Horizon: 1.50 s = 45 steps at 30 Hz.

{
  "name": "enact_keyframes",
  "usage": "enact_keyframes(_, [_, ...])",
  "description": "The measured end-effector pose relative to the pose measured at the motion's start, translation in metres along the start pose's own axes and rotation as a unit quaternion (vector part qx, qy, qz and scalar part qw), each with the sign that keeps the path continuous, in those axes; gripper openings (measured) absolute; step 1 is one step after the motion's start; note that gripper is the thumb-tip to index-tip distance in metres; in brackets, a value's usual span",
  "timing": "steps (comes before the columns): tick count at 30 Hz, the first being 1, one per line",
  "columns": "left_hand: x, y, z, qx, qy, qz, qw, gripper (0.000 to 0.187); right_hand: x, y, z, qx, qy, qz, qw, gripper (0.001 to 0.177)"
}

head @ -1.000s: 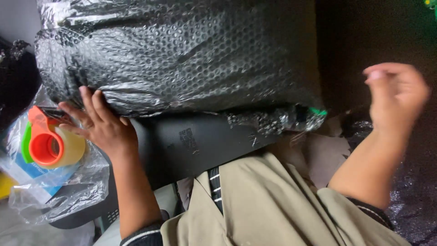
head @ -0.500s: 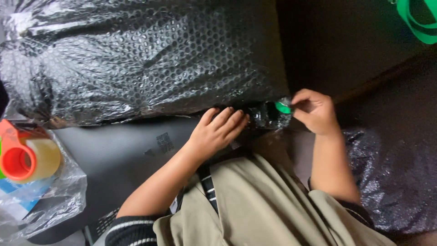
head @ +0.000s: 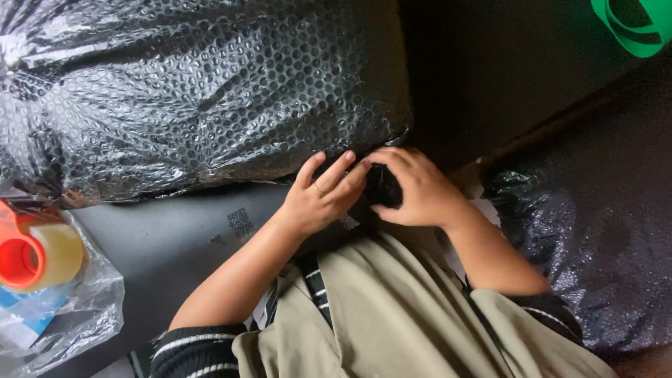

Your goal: The person wraps a rectangular object with black bubble wrap, folds the edges, and secures them with clear tape. They then use a green marker to write on the wrapped package.

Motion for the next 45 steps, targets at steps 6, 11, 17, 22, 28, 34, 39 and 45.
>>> enact_keyframes(6, [0.043, 0.014, -0.011, -0.039, -0.003, -0.069, 0.997, 0.01, -0.013, -0.044, 0.019, -0.273, 0.11, 0.125, 0.948, 0.064])
enact_keyframes(11, [0.039, 0.005, -0.02, -0.101, 0.034, -0.093, 0.99, 0.007, -0.018, -0.051, 0.036, -0.231, 0.094, 0.183, 0.951, 0.037])
enact_keyframes(17, [0.039, 0.006, -0.028, -0.191, 0.085, -0.096, 0.973, 0.009, -0.01, -0.023, 0.023, -0.16, 0.099, 0.206, 0.96, 0.003])
enact_keyframes(22, [0.054, 0.013, -0.03, -0.161, 0.091, -0.086, 0.979, 0.011, -0.012, -0.026, 0.032, -0.18, 0.141, 0.298, 0.927, 0.012])
enact_keyframes(28, [0.056, 0.009, -0.032, -0.135, 0.113, -0.076, 0.981, 0.011, -0.013, -0.037, 0.06, -0.201, 0.152, 0.344, 0.904, 0.008])
enact_keyframes(34, [0.055, 0.004, -0.042, -0.142, 0.147, -0.081, 0.975, 0.007, 0.03, 0.019, 0.022, -0.082, 0.006, 0.246, 0.966, 0.03])
enact_keyframes(39, [0.06, 0.015, -0.042, -0.165, 0.168, -0.087, 0.968, 0.019, 0.054, 0.036, 0.024, 0.056, -0.111, 0.119, 0.985, 0.025])
enact_keyframes(45, [0.034, 0.05, -0.022, -0.108, 0.039, 0.026, 0.993, 0.005, 0.066, 0.028, 0.033, 0.155, -0.12, 0.056, 0.979, 0.019])
Point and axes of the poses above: each hand's wrist, its own x-axis towards the middle knuckle, its own y-axis out of the back of the hand, z = x × y, the point moved 4 cm from there along x, towards the middle knuckle, and after that the axes turned 14 degrees about -x, right-handed, at the moved point
